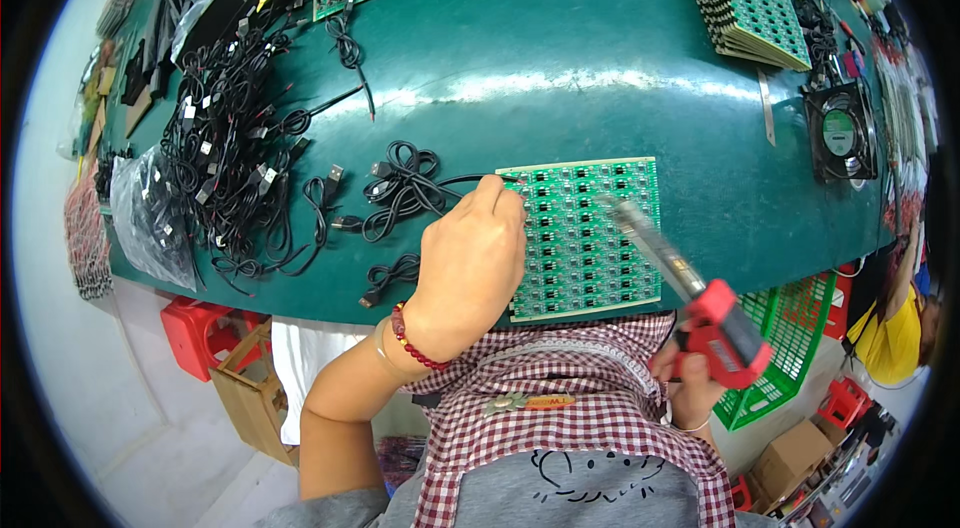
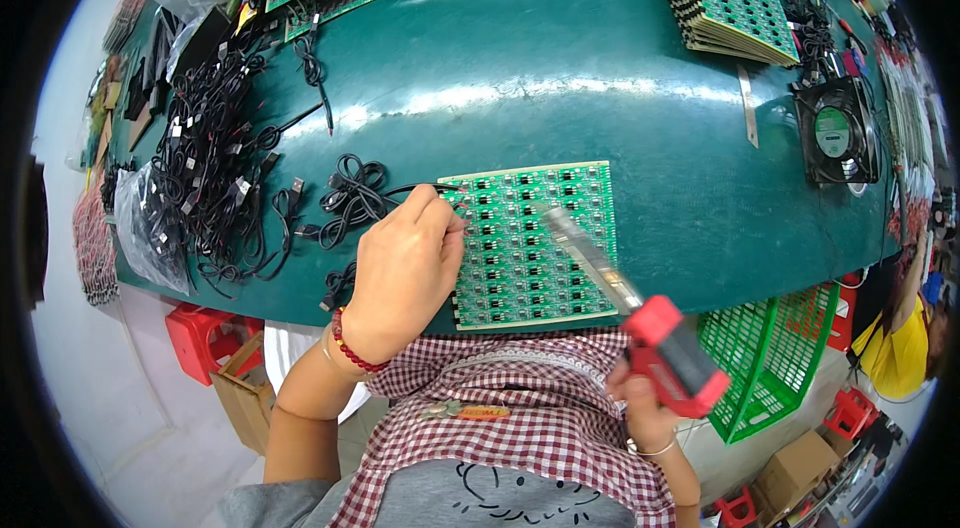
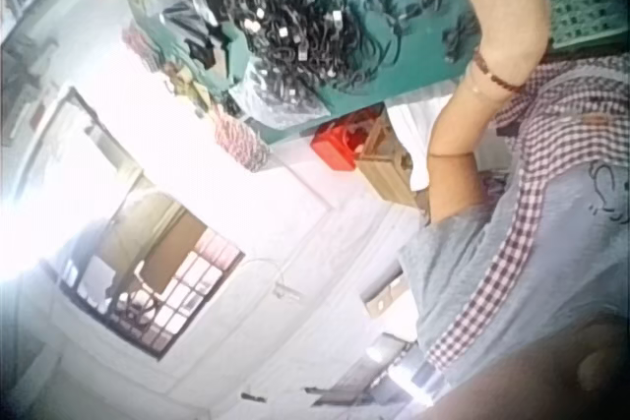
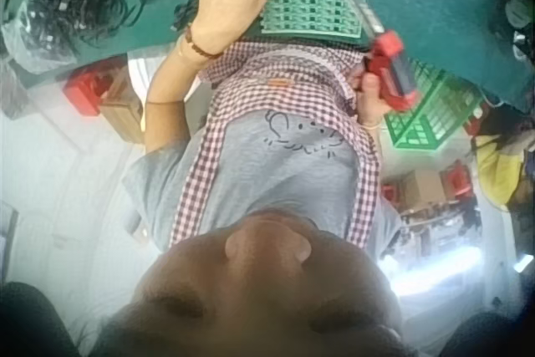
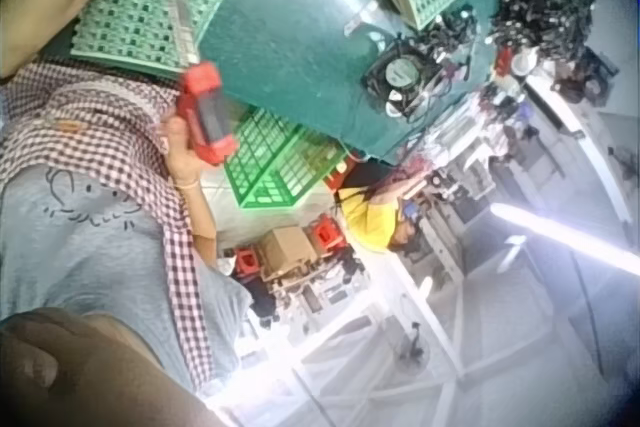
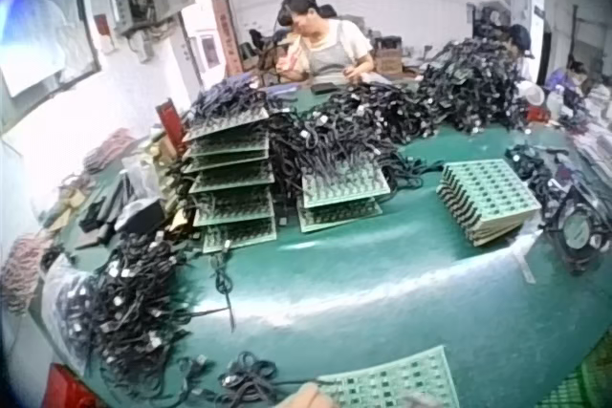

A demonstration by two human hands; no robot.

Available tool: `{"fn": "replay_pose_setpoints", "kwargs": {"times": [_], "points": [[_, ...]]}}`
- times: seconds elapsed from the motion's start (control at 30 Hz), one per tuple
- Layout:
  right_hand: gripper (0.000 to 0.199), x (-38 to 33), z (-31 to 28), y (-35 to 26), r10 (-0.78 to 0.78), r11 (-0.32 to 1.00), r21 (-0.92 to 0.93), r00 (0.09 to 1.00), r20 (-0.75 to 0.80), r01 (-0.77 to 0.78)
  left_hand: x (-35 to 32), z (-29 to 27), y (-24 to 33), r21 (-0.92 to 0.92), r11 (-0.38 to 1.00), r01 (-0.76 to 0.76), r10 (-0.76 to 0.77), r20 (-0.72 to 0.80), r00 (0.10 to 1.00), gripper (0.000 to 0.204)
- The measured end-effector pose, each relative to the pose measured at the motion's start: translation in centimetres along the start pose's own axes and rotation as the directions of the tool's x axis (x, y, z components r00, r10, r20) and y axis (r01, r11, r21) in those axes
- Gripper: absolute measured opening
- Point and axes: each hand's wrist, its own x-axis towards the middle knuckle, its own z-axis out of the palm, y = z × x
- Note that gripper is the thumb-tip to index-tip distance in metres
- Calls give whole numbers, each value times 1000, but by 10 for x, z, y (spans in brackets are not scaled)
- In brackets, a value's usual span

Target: The person solders electrical connections on an LED circuit board using a handheld soldering iron.

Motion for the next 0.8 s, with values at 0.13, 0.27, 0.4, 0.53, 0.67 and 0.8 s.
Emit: {"fn": "replay_pose_setpoints", "kwargs": {"times": [0.13,0.27,0.4,0.53,0.67,0.8], "points": [[47,25,-29,-25,-356,902,92,847,-396,422,3,0,6,10,1000,24,-24,4,1000,11],[43,30,-88,-54,-496,785,-16,613,-615,619,9,1,9,-54,998,-28,28,-1,1000,8],[40,53,-133,-65,-583,692,-178,396,-710,699,3,-8,11,-2,999,35,-35,36,999,8],[22,97,-171,-63,-503,807,-342,258,-825,481,-2,-12,6,-3,1000,5,-4,20,1000,8],[23,121,-198,-42,-471,872,-396,278,-837,288,-3,-11,3,3,1000,27,-27,9,1000,8],[13,89,-155,-51,-445,788,-238,257,-858,568,3,-6,10,-10,1000,27,-27,45,999,7]]}}
